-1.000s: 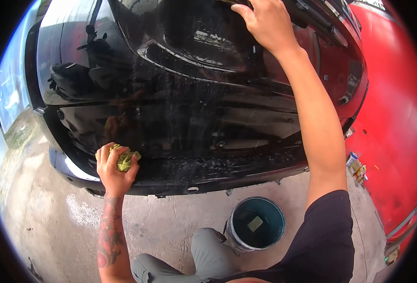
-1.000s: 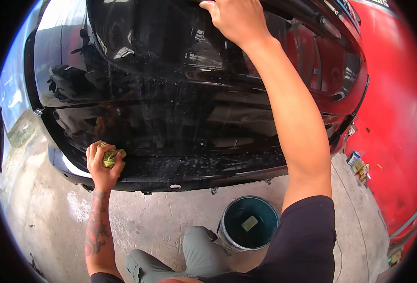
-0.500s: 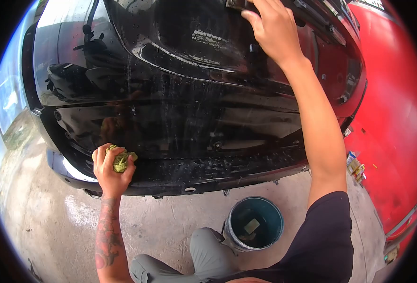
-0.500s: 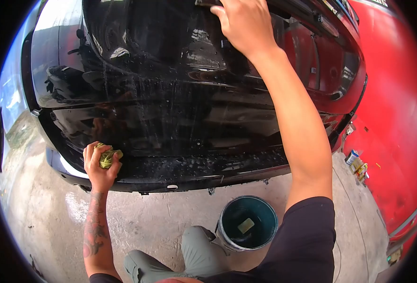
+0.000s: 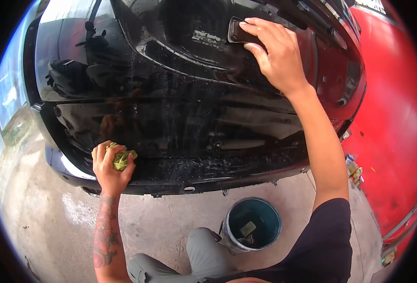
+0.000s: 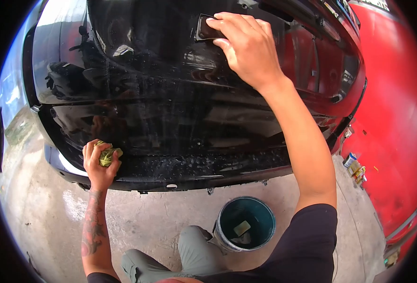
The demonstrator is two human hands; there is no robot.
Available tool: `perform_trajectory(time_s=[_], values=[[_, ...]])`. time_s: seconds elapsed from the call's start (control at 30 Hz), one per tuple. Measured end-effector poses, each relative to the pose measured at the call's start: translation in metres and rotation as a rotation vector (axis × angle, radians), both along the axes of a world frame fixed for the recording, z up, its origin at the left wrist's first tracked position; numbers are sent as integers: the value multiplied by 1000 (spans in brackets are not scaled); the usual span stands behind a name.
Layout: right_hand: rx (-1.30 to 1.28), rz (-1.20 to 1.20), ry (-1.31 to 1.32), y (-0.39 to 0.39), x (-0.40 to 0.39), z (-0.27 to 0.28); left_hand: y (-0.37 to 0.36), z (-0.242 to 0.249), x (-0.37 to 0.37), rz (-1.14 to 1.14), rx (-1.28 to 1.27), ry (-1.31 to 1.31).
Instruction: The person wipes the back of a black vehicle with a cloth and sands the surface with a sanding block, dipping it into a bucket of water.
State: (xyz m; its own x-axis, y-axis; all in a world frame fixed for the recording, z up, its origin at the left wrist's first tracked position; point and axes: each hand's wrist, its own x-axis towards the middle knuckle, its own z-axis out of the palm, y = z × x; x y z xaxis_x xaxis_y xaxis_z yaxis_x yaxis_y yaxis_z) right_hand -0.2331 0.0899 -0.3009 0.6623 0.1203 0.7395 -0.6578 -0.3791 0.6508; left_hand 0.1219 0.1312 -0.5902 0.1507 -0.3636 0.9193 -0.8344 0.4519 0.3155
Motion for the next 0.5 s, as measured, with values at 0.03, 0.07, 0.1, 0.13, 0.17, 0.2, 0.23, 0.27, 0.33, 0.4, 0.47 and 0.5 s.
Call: perform_trajectory(time_s=[0.03,0.07,0.1,0.13,0.17,0.2,0.23,0.27,0.33,0.4,0.47,0.5], values=[[-22,2,15,-2,2,5,0,0,0,2,-5,-1],[-41,4,25,-5,4,15,0,-1,0,3,-8,-7],[-62,7,37,-9,7,26,0,-1,1,6,-12,-11],[-5,-53,4,-12,10,38,0,-1,1,9,-11,-15],[-15,-3,5,-7,20,47,-1,-1,1,10,-10,-17],[-25,47,6,-4,26,52,-1,-1,1,10,-9,-19],[-5,38,5,-8,23,52,-1,-1,0,9,-8,-14],[16,27,5,-13,19,50,-1,0,0,6,-6,-9],[20,24,37,-17,11,38,-1,0,0,0,-10,-5],[-14,46,101,-6,10,12,-1,0,1,2,-24,-7],[-29,33,117,-8,12,13,-1,0,0,15,-33,-11],[-39,23,122,-8,15,21,-1,0,0,19,-35,-16]])
